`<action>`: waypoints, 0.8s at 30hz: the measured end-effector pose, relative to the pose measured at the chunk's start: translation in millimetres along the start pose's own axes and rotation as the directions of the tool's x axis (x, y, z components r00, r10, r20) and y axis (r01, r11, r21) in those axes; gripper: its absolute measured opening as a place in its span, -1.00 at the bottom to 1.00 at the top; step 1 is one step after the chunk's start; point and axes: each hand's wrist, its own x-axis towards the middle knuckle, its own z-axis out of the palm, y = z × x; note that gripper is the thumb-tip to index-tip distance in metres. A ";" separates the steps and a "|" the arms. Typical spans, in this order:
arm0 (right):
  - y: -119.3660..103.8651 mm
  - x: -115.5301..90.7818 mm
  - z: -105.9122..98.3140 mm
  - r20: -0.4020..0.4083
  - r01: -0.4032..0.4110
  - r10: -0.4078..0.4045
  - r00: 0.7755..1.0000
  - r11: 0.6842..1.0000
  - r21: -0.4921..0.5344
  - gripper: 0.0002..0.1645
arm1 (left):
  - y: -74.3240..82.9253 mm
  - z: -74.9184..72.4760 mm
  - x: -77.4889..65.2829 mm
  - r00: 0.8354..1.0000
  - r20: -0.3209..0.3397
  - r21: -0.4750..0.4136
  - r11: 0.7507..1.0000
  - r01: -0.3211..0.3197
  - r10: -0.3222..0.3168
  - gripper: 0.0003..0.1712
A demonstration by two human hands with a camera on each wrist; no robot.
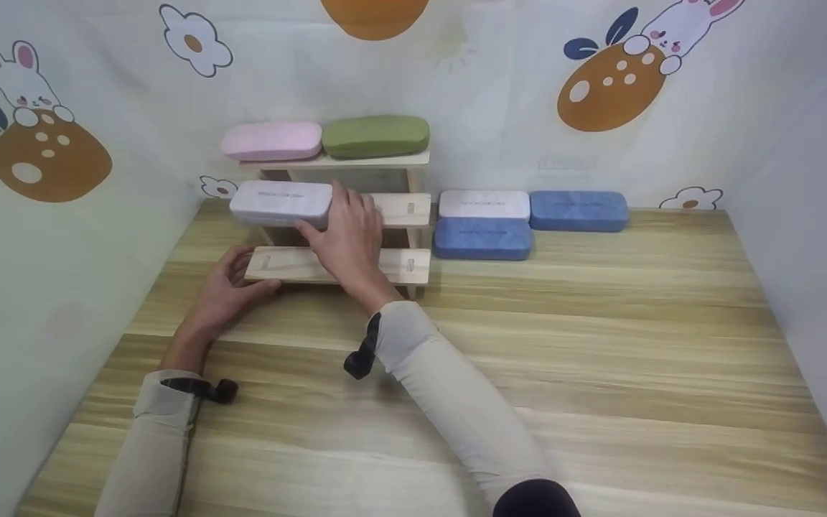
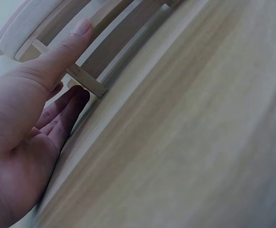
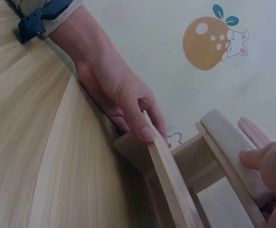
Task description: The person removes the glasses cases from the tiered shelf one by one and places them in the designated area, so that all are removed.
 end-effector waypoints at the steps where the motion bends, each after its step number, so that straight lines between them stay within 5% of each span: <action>1: 0.0 0.4 0.4 -0.006 0.000 0.000 1.000 1.000 0.004 0.10 | -0.6 -0.2 0.6 1.000 -0.002 0.001 1.000 0.005 -0.005 0.10; 17: 11.3 -1.5 -9.6 -0.116 0.029 0.001 0.993 0.966 0.256 0.03 | -1.0 -0.7 -1.7 1.000 0.007 -0.007 1.000 -0.007 0.007 0.16; 24: 18.2 -6.5 -20.6 -0.096 0.017 0.016 0.995 0.941 0.339 0.06 | -0.1 -1.6 -1.3 1.000 0.012 -0.021 1.000 -0.005 0.006 0.21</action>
